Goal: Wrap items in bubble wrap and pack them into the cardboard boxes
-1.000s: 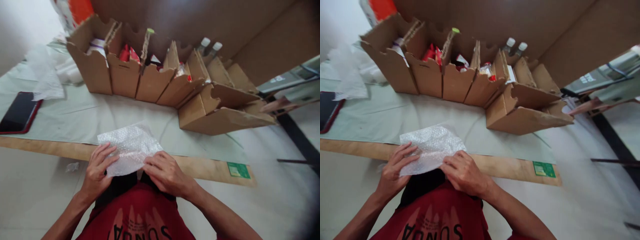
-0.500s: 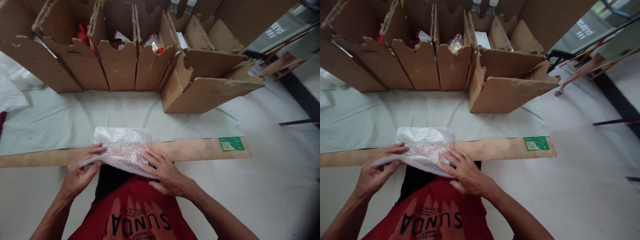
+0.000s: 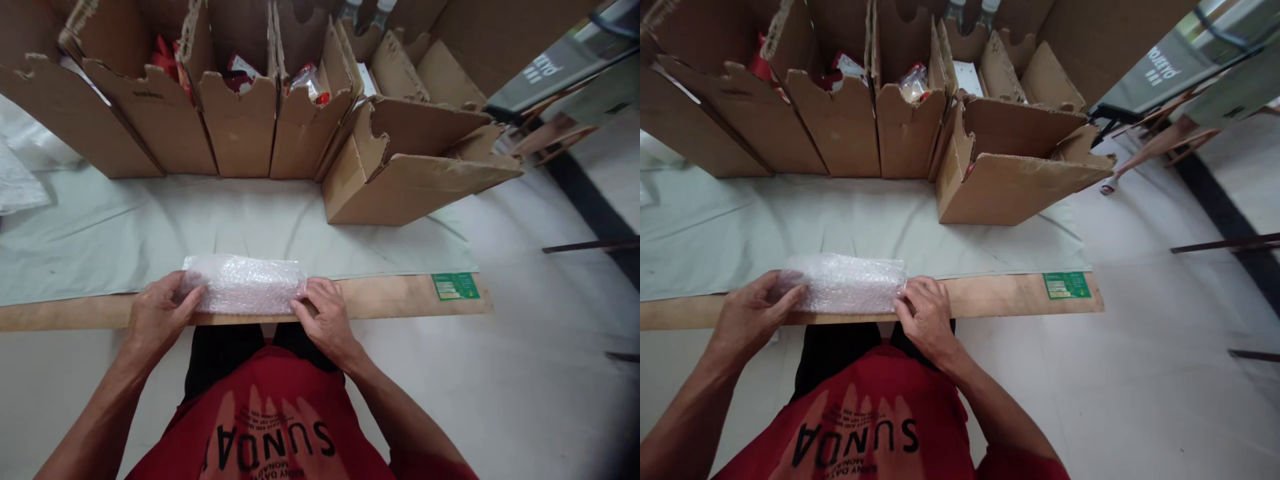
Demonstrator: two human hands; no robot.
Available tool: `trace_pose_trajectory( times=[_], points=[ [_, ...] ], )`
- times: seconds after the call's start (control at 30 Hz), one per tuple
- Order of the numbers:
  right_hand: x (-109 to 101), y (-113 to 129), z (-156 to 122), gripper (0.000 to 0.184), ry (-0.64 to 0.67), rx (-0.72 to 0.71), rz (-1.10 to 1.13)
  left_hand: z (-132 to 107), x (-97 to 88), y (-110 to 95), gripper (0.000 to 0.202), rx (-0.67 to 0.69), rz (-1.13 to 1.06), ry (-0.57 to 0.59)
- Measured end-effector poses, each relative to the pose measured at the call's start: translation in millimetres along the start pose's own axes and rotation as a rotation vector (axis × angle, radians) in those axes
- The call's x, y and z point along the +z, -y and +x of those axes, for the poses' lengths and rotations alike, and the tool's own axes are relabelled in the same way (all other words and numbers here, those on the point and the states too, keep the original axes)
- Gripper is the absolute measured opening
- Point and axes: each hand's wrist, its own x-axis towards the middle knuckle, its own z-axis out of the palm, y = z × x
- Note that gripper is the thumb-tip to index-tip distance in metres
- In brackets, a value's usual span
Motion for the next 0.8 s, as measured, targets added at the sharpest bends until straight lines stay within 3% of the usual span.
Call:
trace_pose_trajectory(
  times=[0.13, 0.2, 0.3, 0.37, 0.47, 0.63, 0.8],
  points=[
    [3, -2, -1, 0.002, -0.001, 0.07, -0.131, 4, 9.2, 7, 0.043, 0.117, 0.13, -0.048],
    [-1, -5, 3, 0.019, 0.014, 0.11, -0.135, 3, 8.3, 10, 0.045, 0.175, 0.154, -0.088],
    [-10, -9, 17, 0.041, 0.026, 0.113, -0.103, 0, 2.5, 16, 0.042, 0.16, 0.106, -0.114],
    [-13, -9, 28, 0.038, 0.058, 0.096, -0.083, -1, -0.5, 17, 0.035, 0.127, 0.058, -0.093],
    [-9, -7, 41, 0.018, 0.102, 0.071, -0.043, -4, -0.3, 17, 0.03, 0.113, -0.005, -0.124],
    [8, -2, 45, 0.011, -0.005, -0.006, -0.027, -11, 3.5, 16, 0.026, 0.086, 0.022, -0.198],
    [14, -9, 47, 0.034, 0.058, 0.022, -0.118, -11, 2.1, 20, 0.024, 0.043, 0.122, -0.164]
  ],
)
